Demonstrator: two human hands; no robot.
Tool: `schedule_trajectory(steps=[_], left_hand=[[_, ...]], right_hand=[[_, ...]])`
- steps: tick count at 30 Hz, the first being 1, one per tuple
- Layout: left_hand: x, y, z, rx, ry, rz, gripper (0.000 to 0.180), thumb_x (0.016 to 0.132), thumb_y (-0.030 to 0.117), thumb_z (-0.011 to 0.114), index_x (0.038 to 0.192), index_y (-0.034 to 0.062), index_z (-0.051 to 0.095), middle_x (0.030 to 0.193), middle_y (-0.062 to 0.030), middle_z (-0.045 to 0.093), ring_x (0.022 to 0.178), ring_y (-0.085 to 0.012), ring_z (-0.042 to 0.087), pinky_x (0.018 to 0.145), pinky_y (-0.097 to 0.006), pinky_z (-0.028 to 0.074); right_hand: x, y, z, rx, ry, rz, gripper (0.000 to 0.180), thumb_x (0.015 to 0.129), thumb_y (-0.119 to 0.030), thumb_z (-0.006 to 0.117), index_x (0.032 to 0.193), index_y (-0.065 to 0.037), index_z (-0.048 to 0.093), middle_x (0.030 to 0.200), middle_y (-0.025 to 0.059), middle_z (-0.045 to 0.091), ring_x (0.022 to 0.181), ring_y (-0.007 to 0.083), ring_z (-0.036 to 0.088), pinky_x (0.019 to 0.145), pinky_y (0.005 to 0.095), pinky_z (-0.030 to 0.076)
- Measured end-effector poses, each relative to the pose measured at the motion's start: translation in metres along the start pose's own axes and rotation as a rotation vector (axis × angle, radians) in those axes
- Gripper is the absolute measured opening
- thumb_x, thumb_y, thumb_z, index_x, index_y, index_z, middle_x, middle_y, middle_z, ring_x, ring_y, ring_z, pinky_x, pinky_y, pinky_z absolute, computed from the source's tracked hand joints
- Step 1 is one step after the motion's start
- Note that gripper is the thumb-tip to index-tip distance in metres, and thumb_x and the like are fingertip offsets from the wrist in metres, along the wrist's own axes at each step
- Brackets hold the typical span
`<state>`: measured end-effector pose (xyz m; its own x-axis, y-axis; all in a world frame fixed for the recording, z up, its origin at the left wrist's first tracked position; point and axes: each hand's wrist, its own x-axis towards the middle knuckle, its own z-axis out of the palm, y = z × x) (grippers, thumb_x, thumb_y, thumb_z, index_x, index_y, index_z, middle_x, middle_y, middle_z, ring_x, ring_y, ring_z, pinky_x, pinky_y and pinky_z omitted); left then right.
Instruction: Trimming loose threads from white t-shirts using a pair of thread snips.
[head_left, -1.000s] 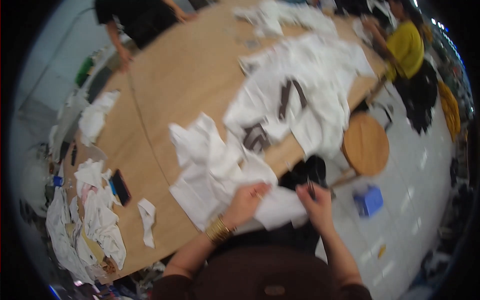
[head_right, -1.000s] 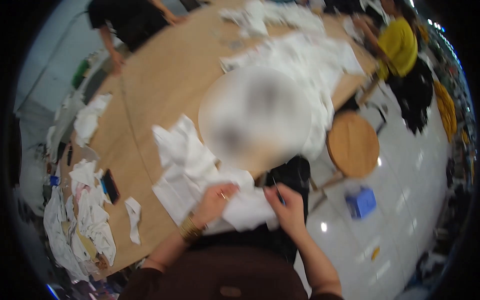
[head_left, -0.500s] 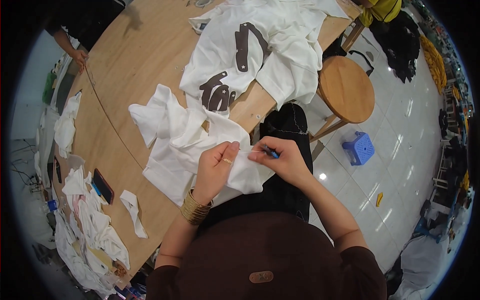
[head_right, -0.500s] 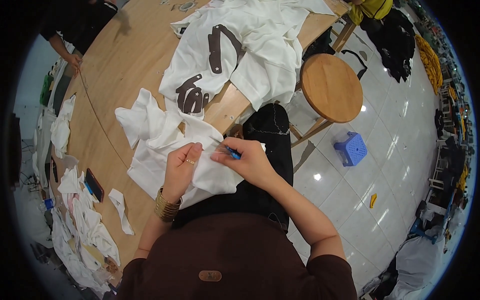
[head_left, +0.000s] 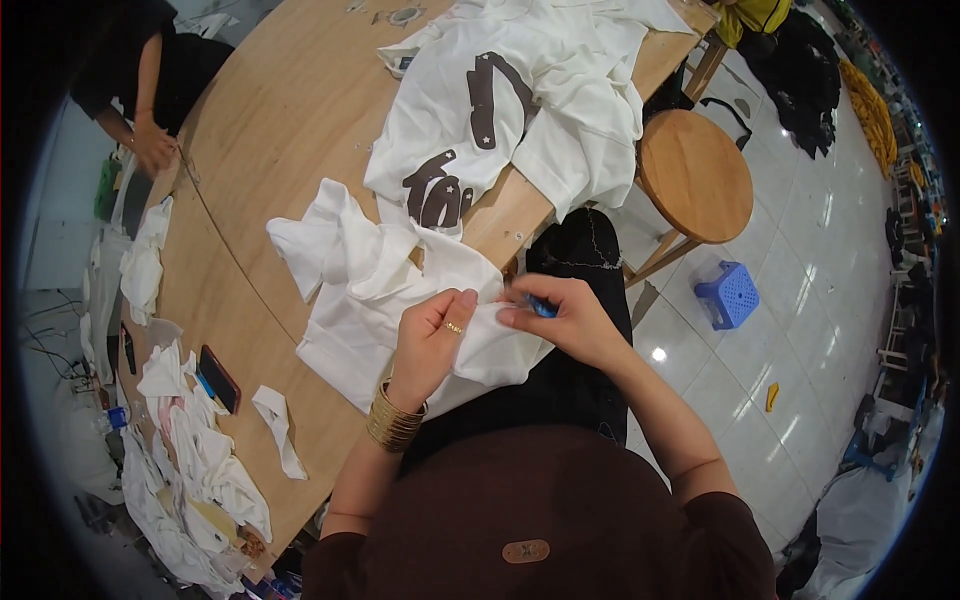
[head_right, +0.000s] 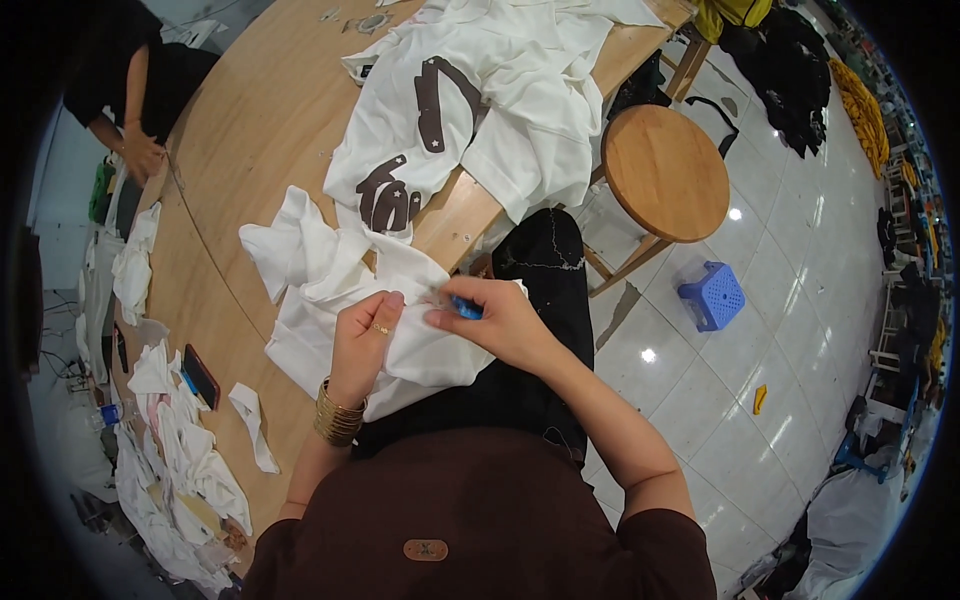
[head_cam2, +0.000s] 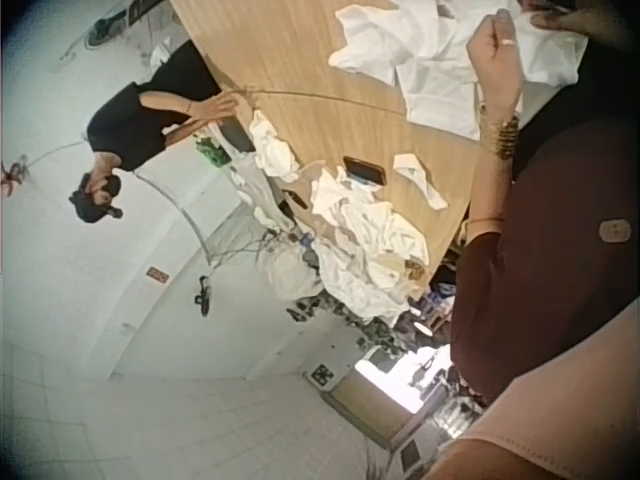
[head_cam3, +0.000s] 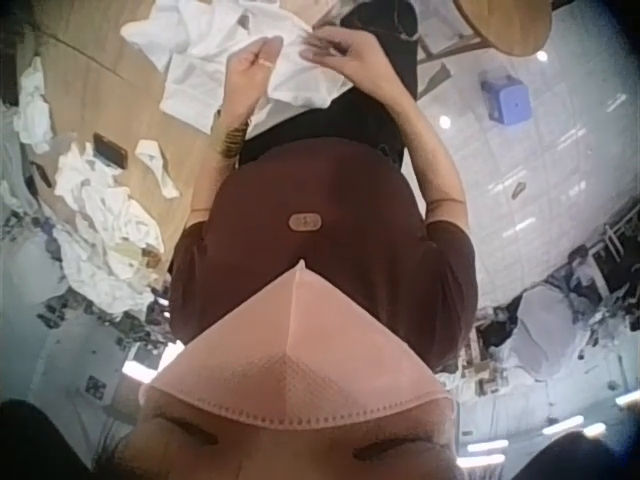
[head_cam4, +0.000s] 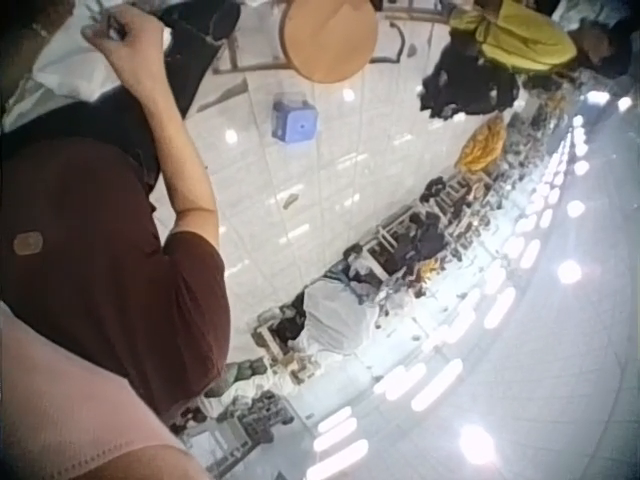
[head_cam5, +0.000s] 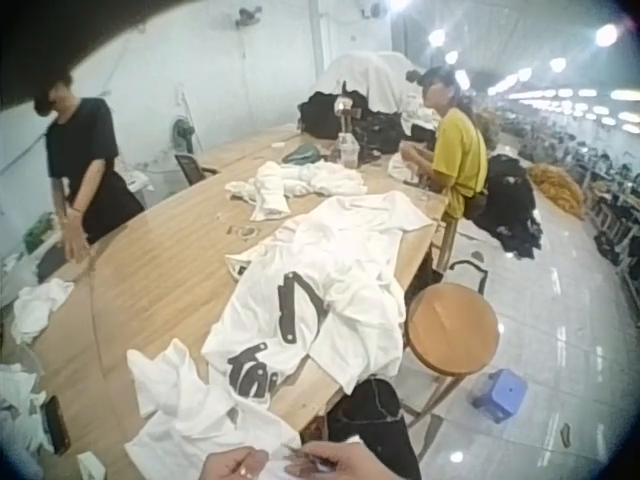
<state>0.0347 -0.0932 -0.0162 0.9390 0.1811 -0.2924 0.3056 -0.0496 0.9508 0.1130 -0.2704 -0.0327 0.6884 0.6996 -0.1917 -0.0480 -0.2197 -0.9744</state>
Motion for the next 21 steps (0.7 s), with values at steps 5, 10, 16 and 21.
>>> schedule_trajectory(steps=[5,10,16,21], left_hand=[[-0.005,0.014,-0.012,0.003,-0.164,-0.048,0.017,0.091,0.015,0.055,0.087,-0.0015,0.059,0.068,0.0066,0.049,0.062,-0.0010,0.039,0.055,-0.017,0.033],[-0.002,0.011,-0.014,-0.006,-0.186,-0.039,0.017,0.090,0.015,0.055,0.088,-0.0017,0.060,0.074,0.0055,0.055,0.066,-0.0008,0.043,0.057,-0.017,0.035],[0.002,0.004,0.005,0.002,-0.194,0.012,0.020,0.091,0.016,0.054,0.090,-0.0020,0.060,0.071,0.0057,0.053,0.065,-0.0013,0.042,0.058,-0.017,0.036],[0.003,0.009,0.007,0.018,-0.238,-0.018,0.021,0.092,0.017,0.053,0.089,-0.0026,0.060,0.071,0.0052,0.052,0.066,-0.0016,0.043,0.059,-0.018,0.038]], right_hand=[[-0.011,-0.011,-0.014,0.294,0.194,0.025,0.018,0.086,-0.018,0.061,0.080,-0.001,0.059,0.069,-0.0047,0.053,0.065,0.0032,0.045,0.059,0.0199,0.037],[-0.024,-0.013,-0.027,0.462,0.211,0.082,0.015,0.086,-0.016,0.061,0.081,-0.002,0.060,0.073,-0.0033,0.057,0.067,0.0027,0.048,0.059,0.0201,0.038],[-0.020,-0.006,-0.022,-0.114,0.232,-0.052,0.018,0.083,-0.019,0.063,0.090,-0.002,0.063,0.072,-0.0004,0.058,0.068,0.0054,0.050,0.062,0.0214,0.039],[-0.011,-0.007,-0.005,0.074,0.174,-0.011,0.016,0.081,-0.016,0.066,0.083,-0.001,0.063,0.068,-0.0045,0.055,0.063,0.0015,0.044,0.056,0.0192,0.036]])
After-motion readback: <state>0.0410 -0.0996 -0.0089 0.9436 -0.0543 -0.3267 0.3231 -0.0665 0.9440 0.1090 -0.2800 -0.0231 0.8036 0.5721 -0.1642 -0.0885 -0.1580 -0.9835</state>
